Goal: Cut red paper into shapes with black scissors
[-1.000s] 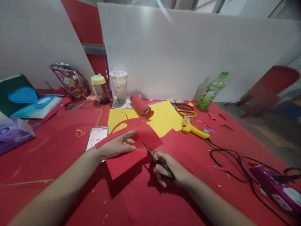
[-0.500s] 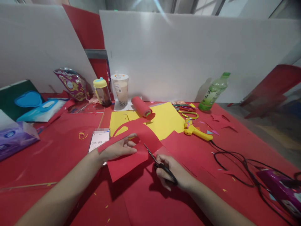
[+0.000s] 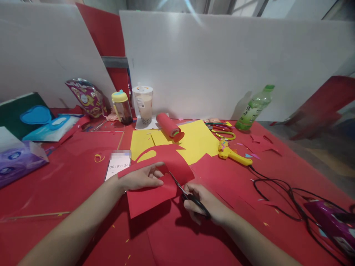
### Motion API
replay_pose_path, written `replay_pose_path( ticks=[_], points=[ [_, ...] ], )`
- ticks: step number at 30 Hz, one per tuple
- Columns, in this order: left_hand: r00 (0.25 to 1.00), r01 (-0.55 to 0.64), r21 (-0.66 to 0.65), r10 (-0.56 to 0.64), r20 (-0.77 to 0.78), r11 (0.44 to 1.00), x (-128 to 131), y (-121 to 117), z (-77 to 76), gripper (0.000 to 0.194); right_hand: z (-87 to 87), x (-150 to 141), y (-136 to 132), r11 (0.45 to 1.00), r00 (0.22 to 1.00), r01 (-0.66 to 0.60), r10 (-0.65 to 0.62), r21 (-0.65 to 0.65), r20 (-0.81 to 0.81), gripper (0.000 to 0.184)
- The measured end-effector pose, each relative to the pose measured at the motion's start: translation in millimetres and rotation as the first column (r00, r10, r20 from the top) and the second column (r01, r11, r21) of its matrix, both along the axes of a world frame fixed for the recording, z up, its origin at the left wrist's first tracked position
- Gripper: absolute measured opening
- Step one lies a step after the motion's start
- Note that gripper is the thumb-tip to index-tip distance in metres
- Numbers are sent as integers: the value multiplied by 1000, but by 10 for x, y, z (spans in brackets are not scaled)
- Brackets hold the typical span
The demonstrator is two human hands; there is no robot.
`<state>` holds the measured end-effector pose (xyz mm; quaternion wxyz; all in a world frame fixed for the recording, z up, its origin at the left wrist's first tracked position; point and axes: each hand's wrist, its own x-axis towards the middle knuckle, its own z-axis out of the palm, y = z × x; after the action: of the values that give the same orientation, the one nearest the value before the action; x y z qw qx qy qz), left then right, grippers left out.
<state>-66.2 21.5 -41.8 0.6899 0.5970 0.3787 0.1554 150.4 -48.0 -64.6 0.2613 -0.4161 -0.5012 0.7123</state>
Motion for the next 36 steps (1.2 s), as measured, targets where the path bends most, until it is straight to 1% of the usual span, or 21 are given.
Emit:
replay_pose_path(
  ticks=[6, 9, 14, 17, 20, 22, 24, 26, 29, 32, 36],
  points=[
    [999, 10, -4, -10, -32, 1000, -27, 5, -24, 69, -37, 9, 15, 1000, 1000, -28, 28, -1, -7, 57],
    [999, 16, -1, -16, -47, 1000, -34, 14, -38, 71, -32, 8, 13, 1000, 1000, -21, 21, -4, -3, 58],
    [997, 25, 18, -24, -74, 1000, -41, 32, -36, 70, -19, 7, 12, 1000, 1000, -25, 25, -8, -2, 57],
    [995, 47, 37, -44, -92, 998, -35, 41, 30, 63, -11, -5, 10, 1000, 1000, -5, 5, -29, -10, 58],
    [989, 91, 132, -74, -128, 987, -18, 42, 132, 52, -1, -25, 4, 998, 998, 47, -48, -47, -29, 58],
    [982, 134, 173, -108, -153, 976, -3, 38, 186, 49, 1, -34, 1, 995, 995, 93, -94, -35, -30, 55],
    [977, 163, 178, -133, -169, 970, 11, 34, 213, 50, -6, -38, 3, 991, 991, 132, -132, 0, -33, 49],
    [981, 124, 183, -92, -171, 975, 23, 32, 218, 59, -19, -36, 7, 985, 984, 169, -168, 32, -52, 46],
    [988, -11, 183, 39, -149, 983, 31, 32, 213, 73, -40, -32, 14, 971, 970, 230, -223, 65, -99, 42],
    [987, -84, 182, 107, -120, 980, 43, 20, 219, 70, -52, -33, 25, 937, 938, 336, -325, 94, -119, 36],
    [992, -111, 161, 119, -45, 981, 117, -54, 237, 70, -60, -41, 51, 860, 863, 499, -482, 109, -151, 37]
  ],
)
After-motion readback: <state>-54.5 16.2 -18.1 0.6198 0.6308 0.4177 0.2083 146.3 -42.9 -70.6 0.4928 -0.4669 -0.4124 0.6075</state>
